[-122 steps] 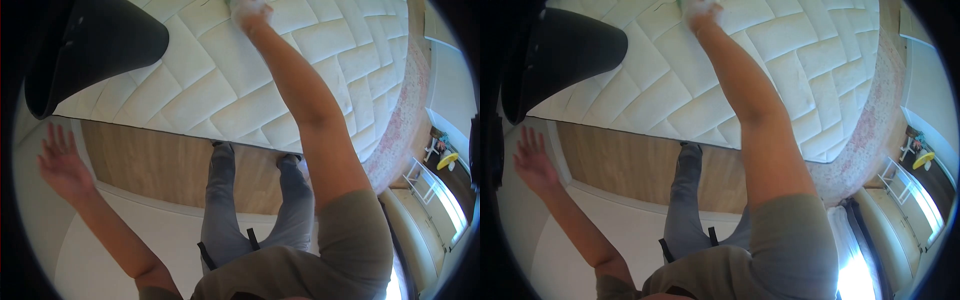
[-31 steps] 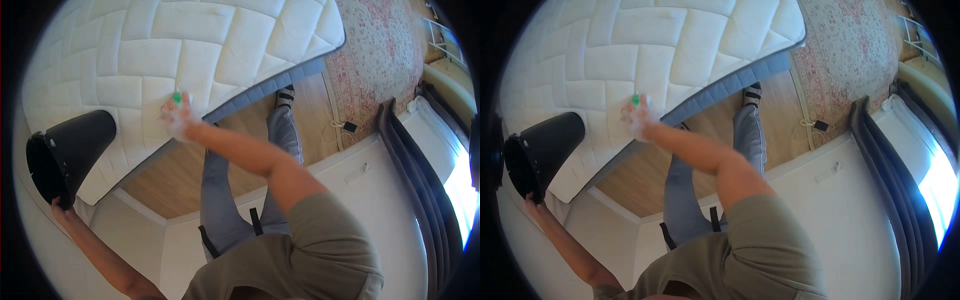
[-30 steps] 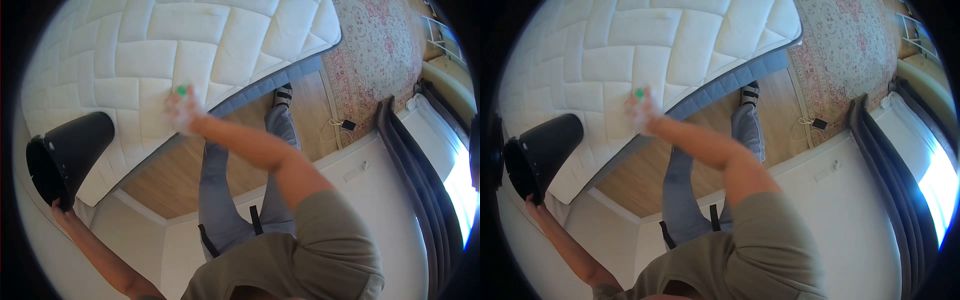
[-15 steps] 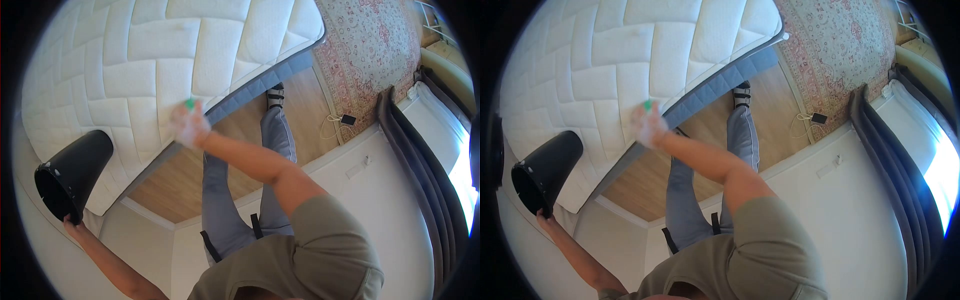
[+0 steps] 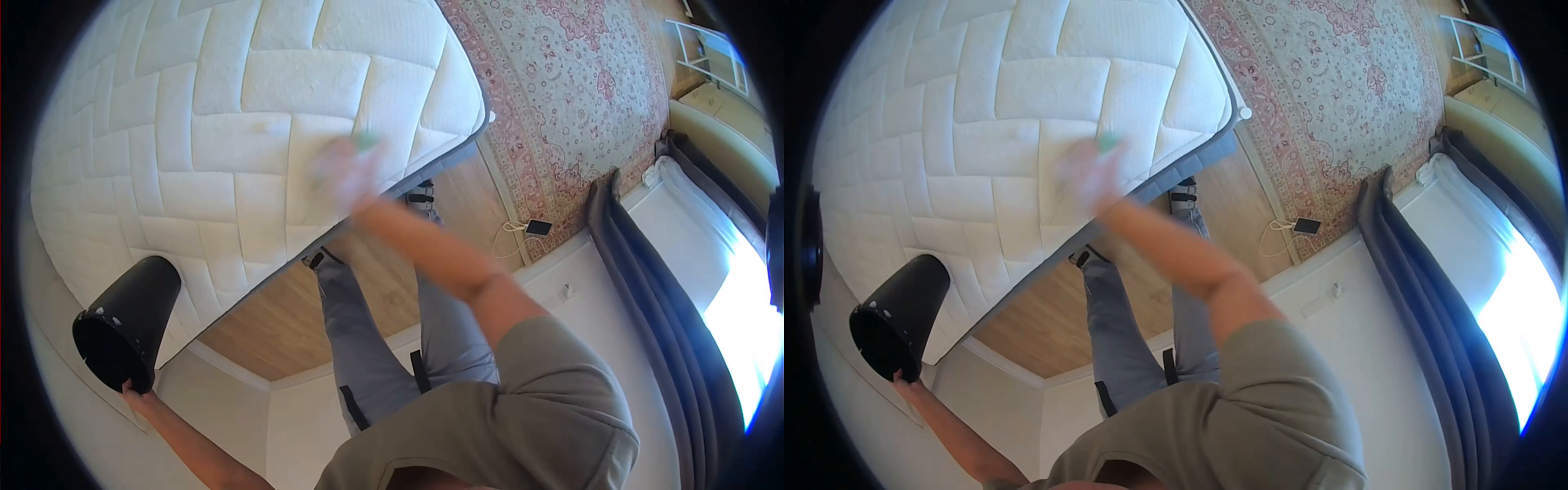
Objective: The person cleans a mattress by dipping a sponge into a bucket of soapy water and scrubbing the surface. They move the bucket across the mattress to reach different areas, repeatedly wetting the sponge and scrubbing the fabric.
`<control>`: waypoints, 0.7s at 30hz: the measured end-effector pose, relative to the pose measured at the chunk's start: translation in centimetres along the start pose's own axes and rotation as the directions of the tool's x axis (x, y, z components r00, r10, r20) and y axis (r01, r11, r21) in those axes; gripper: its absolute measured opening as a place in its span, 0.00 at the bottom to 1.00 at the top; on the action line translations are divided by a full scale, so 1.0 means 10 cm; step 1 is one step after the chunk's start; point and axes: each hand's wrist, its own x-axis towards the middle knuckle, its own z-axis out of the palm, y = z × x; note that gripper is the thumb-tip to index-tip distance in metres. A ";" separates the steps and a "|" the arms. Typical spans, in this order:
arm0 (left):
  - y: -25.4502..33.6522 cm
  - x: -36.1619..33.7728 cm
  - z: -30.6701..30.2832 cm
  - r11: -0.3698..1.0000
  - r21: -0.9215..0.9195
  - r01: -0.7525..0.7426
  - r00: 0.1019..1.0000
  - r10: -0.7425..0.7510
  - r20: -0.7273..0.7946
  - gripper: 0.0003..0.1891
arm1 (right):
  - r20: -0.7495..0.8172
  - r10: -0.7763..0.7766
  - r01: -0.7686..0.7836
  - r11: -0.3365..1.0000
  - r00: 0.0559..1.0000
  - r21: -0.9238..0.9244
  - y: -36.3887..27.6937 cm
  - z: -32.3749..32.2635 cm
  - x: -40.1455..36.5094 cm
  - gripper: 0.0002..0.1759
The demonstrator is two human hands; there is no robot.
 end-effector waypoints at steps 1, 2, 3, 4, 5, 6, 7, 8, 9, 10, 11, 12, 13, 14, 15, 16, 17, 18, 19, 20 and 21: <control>0.03 -0.06 0.03 1.000 0.006 0.002 1.000 -0.002 -0.010 0.24 | 0.265 0.215 -0.279 0.931 0.940 0.236 0.48 -0.26 0.03 0.29; 0.05 -0.11 0.06 1.000 0.003 0.003 1.000 -0.003 -0.018 0.25 | 0.498 0.403 -0.592 0.744 0.768 0.309 0.96 -0.51 0.05 0.23; 0.06 -0.16 0.08 1.000 0.001 0.003 1.000 -0.003 -0.026 0.25 | 0.503 0.413 -0.602 0.739 0.760 0.302 0.90 -0.45 0.15 0.23; 0.09 -0.20 0.06 1.000 0.004 0.008 0.999 -0.007 -0.034 0.26 | 0.373 0.444 -0.280 0.865 0.815 -0.417 0.86 -0.39 0.20 0.25; 0.09 -0.24 0.10 1.000 0.015 0.012 0.999 -0.012 -0.041 0.26 | 0.264 0.357 -0.130 0.779 0.896 -0.614 0.59 -0.31 0.36 0.29; 0.06 -0.26 0.10 1.000 0.019 0.020 0.999 -0.019 -0.050 0.26 | 0.148 0.262 -0.044 0.608 0.954 -0.793 0.33 -0.23 0.51 0.33; 0.06 -0.29 0.11 0.999 0.027 0.026 0.998 -0.024 -0.059 0.27 | 0.090 0.238 -0.109 0.706 0.967 -0.700 -0.30 0.21 0.65 0.38; 0.08 -0.30 0.11 0.999 0.028 0.035 0.998 -0.033 -0.059 0.27 | 0.031 0.214 -0.155 0.794 0.976 -0.588 -0.94 0.70 0.79 0.43; 0.08 -0.33 0.11 0.999 0.042 0.029 0.998 -0.027 -0.060 0.27 | 0.300 0.318 -0.157 0.876 0.899 -0.457 -1.15 0.77 0.93 0.40; 0.04 -0.27 0.07 0.999 0.006 0.054 0.998 -0.054 -0.042 0.28 | 0.543 0.394 -0.241 0.912 0.742 -0.332 -1.30 0.95 1.01 0.37; 0.00 -0.20 0.02 0.996 -0.030 0.080 0.996 -0.081 -0.024 0.28 | 0.459 0.288 -0.131 0.930 0.841 -0.343 -1.16 0.90 0.96 0.36; -0.03 -0.14 -0.02 0.992 -0.064 0.107 0.994 -0.108 -0.006 0.28 | 0.379 0.165 -0.019 0.933 0.910 -0.360 -0.94 0.83 0.91 0.35; -0.03 -0.08 -0.03 0.993 -0.076 0.089 0.996 -0.090 -0.013 0.28 | 0.307 0.038 0.086 0.920 0.951 -0.382 -0.59 0.82 0.83 0.33; -0.03 -0.06 -0.04 0.993 -0.089 0.077 0.997 -0.078 -0.015 0.28 | 0.235 -0.092 0.184 0.894 0.968 -0.409 -0.19 0.76 0.76 0.32; -0.05 -0.04 -0.03 0.993 -0.097 0.066 0.998 -0.068 -0.014 0.29 | 0.159 -0.228 0.276 0.851 0.960 -0.447 0.21 0.63 0.68 0.32; -0.08 -0.02 -0.01 0.993 -0.098 0.060 0.998 -0.061 -0.008 0.29 | 0.095 0.023 -0.007 0.986 0.995 -0.166 0.91 0.12 0.63 0.34; -0.08 0.00 0.00 0.994 -0.100 0.050 0.999 -0.050 -0.001 0.29 | 0.050 0.404 -0.405 0.914 0.913 0.014 1.51 -0.04 0.29 0.29; -0.08 0.01 -0.02 0.992 -0.114 0.044 0.999 -0.044 0.004 0.29 | 0.124 0.503 -0.516 0.805 0.855 0.293 2.20 -0.46 0.22 0.25; -0.10 -0.01 -0.02 0.991 -0.126 0.039 0.999 -0.038 0.006 0.29 | 0.128 0.515 -0.528 0.796 0.848 0.296 2.32 -0.55 0.23 0.25; -0.08 -0.02 -0.06 0.991 -0.131 0.035 0.999 -0.035 0.006 0.29 | 0.238 0.588 -0.634 0.698 0.773 0.332 2.37 -0.59 0.29 0.24; -0.08 -0.04 -0.09 0.990 -0.134 0.035 0.999 -0.035 0.006 0.29 | 0.338 0.640 -0.723 0.593 0.691 0.355 2.33 -0.62 0.32 0.24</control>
